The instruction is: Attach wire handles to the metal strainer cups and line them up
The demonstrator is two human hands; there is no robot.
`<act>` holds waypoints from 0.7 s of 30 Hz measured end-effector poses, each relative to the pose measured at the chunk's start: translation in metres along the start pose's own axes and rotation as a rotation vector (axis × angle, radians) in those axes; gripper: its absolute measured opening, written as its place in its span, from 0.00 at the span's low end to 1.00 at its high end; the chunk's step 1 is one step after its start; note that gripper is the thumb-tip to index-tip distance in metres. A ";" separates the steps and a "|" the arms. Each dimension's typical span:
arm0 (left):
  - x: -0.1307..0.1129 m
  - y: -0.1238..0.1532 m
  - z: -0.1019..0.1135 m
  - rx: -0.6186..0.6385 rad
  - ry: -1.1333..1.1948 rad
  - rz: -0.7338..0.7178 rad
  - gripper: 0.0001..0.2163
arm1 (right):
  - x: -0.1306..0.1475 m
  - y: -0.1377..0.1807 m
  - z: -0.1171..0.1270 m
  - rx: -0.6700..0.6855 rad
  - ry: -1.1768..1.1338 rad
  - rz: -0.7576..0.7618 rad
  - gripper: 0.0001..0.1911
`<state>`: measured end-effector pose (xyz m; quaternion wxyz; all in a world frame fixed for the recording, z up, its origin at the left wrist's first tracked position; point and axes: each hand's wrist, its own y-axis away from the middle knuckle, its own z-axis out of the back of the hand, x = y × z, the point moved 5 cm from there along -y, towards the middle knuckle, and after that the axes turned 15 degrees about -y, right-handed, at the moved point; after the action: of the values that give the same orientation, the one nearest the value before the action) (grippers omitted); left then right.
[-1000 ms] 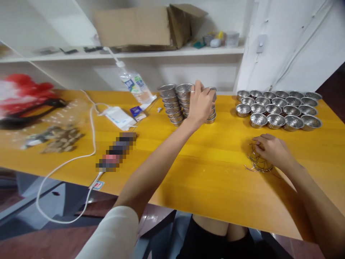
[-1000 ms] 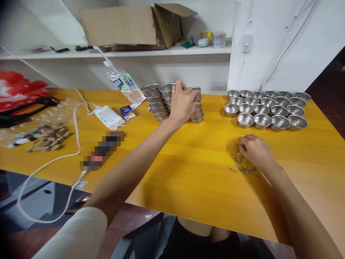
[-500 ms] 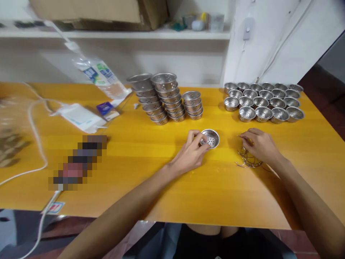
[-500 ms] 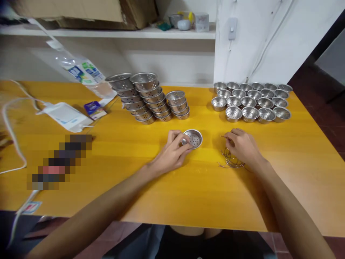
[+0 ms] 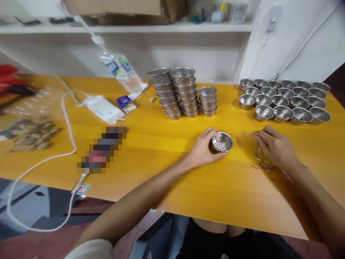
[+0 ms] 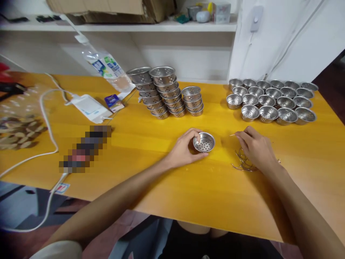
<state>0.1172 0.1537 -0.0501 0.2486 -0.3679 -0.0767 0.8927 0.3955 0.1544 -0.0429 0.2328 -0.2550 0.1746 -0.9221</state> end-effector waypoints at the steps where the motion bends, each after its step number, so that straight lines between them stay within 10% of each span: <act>1: 0.001 0.000 0.001 -0.006 0.057 0.019 0.22 | 0.001 0.000 -0.001 0.000 0.010 -0.008 0.22; 8: -0.006 0.008 -0.007 0.051 0.432 0.064 0.32 | 0.017 -0.004 -0.001 -0.041 -0.029 -0.042 0.22; 21: -0.011 0.014 -0.012 0.090 0.395 -0.002 0.39 | 0.082 0.002 -0.016 -0.134 -0.377 0.249 0.12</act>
<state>0.1269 0.1358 -0.0562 0.2761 -0.5241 0.0129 0.8055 0.3248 0.1129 -0.0250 0.3556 -0.4139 0.2190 -0.8089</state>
